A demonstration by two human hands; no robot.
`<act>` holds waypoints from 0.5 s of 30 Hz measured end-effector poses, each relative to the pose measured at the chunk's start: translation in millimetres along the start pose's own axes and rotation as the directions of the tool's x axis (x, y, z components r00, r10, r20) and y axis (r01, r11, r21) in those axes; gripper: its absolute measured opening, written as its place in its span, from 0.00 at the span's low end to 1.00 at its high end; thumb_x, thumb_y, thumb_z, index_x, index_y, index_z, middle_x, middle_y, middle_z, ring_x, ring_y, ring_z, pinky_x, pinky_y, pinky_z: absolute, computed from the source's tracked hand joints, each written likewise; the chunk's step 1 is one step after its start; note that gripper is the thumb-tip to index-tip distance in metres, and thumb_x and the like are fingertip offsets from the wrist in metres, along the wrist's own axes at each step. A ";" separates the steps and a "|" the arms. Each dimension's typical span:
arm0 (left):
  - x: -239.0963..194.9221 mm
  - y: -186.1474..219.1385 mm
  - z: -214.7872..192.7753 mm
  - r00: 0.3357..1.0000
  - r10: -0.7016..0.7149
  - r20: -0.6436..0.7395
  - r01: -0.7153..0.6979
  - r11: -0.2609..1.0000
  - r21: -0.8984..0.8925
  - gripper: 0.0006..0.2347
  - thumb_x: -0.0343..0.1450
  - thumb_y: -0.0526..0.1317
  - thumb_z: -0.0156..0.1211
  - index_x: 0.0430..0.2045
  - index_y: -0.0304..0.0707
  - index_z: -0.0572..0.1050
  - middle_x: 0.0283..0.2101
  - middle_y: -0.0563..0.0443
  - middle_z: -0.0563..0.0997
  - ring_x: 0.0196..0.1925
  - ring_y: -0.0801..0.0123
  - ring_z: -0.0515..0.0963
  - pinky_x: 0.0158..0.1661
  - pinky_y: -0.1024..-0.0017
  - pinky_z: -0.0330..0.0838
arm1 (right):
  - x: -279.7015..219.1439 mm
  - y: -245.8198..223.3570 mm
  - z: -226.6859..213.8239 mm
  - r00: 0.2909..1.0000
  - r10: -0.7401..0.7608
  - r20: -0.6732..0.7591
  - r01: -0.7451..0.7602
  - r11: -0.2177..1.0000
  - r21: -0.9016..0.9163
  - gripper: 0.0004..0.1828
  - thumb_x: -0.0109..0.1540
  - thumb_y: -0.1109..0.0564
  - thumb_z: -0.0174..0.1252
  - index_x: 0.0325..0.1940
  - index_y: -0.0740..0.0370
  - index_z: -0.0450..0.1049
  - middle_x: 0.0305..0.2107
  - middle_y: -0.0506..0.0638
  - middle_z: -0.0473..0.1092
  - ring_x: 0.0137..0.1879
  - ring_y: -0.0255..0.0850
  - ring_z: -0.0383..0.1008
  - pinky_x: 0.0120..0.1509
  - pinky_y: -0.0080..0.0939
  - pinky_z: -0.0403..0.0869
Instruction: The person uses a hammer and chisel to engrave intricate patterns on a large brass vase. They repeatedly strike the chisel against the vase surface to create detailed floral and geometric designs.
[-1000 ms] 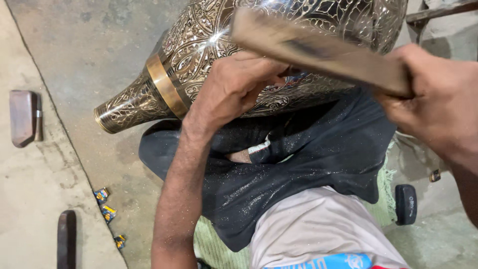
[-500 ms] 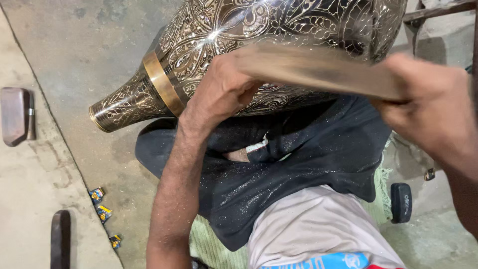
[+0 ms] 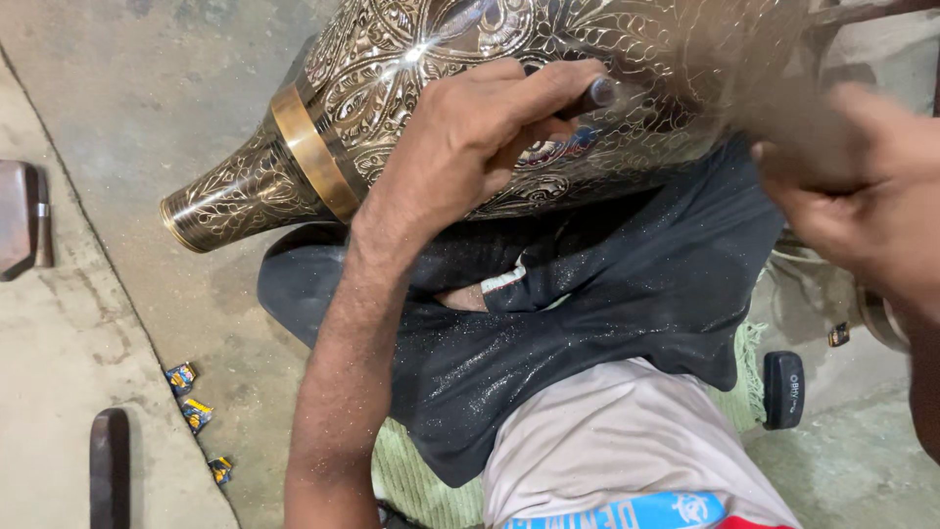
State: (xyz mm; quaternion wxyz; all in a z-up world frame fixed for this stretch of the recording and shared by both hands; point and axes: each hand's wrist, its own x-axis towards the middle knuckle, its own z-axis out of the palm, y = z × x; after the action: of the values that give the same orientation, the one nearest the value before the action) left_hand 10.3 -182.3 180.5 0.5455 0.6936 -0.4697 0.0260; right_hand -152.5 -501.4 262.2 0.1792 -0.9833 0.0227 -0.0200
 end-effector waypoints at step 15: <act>-20.0 -4.7 5.7 0.999 0.022 -0.030 -0.022 1.000 0.005 0.28 0.71 0.19 0.61 0.63 0.50 0.72 0.36 0.55 0.80 0.42 0.75 0.86 0.33 0.80 0.81 | -5.8 8.4 -4.0 0.993 0.073 0.093 -0.066 0.995 -0.076 0.11 0.67 0.65 0.66 0.49 0.69 0.70 0.27 0.52 0.70 0.31 0.37 0.73 0.37 0.37 0.71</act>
State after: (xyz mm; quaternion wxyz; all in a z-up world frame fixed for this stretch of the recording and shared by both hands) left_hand -0.4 -174.4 163.8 0.5504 0.6891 -0.4693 0.0435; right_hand -158.8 -510.4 262.9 0.1448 -0.9876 0.0492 0.0342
